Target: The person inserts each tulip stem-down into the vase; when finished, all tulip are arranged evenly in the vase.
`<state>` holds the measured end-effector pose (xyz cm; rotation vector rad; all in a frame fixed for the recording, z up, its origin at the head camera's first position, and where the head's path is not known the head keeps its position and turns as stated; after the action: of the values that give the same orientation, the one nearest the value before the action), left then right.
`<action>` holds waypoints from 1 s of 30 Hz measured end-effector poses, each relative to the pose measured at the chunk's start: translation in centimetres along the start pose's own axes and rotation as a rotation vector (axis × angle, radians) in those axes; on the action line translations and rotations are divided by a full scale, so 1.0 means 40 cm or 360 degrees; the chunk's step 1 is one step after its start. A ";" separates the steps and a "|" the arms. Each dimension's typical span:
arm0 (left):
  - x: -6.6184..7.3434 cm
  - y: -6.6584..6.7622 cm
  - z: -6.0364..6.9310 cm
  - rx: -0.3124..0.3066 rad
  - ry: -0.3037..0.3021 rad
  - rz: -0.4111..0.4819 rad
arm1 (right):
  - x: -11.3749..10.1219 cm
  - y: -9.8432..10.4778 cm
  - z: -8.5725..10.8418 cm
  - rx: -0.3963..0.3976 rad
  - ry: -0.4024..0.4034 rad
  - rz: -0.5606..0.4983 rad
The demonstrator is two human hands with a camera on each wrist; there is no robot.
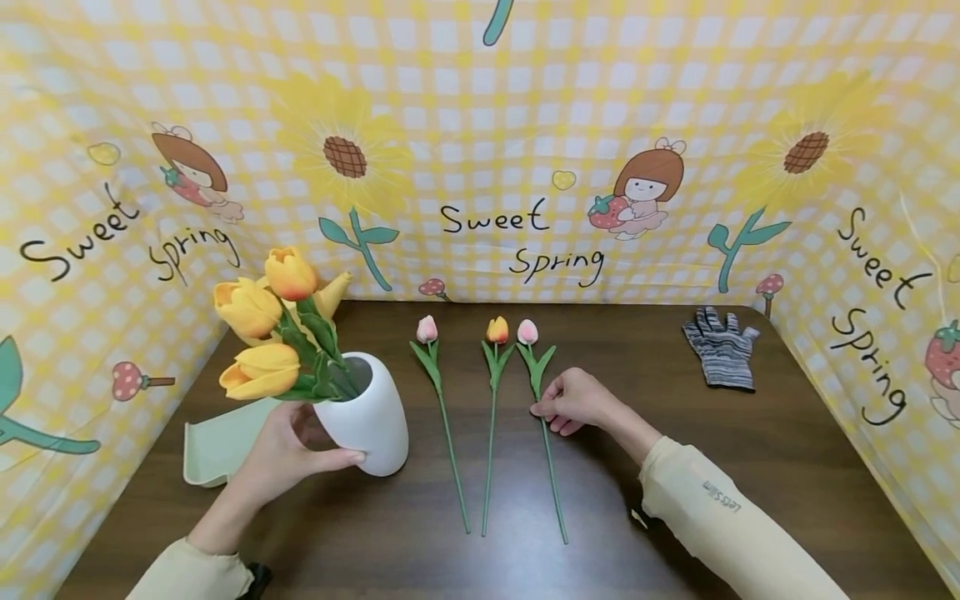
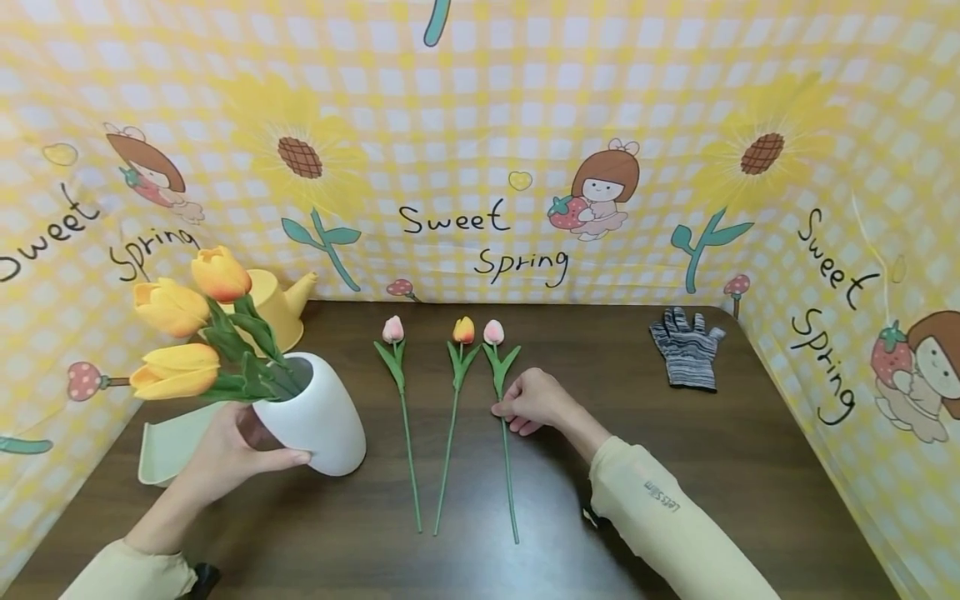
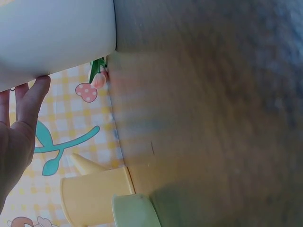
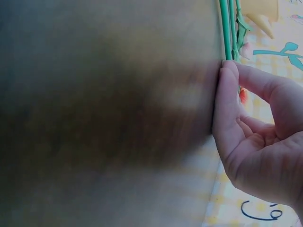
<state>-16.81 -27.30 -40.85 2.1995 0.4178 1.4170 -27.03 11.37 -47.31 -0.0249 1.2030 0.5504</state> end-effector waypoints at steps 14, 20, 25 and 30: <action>-0.007 -0.004 -0.004 -0.0003 0.0012 -0.0009 | 0.005 0.034 0.014 -0.0110 0.0015 -0.0279; 0.000 -0.002 -0.004 0.0015 -0.0027 -0.0011 | -0.029 0.070 0.048 -0.0237 0.0071 -0.0441; 0.001 -0.002 -0.003 0.0013 -0.0019 -0.0012 | -0.056 0.089 0.086 -0.0316 0.0090 -0.0549; -0.001 -0.003 0.000 0.0020 -0.0004 -0.0018 | -0.071 0.092 0.118 -0.0368 0.0079 -0.0592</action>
<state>-16.83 -27.22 -40.95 2.2055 0.4386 1.4091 -25.12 14.90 -42.02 -0.4523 1.1423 0.3589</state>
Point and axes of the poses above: each hand's wrist, its own z-axis away from the middle knuckle, its own y-axis out of the back of the hand, x = y × z, the point moved 5 cm from there along -z, towards the middle knuckle, and after that the axes turned 13 degrees about -z, right-handed, at the moved point
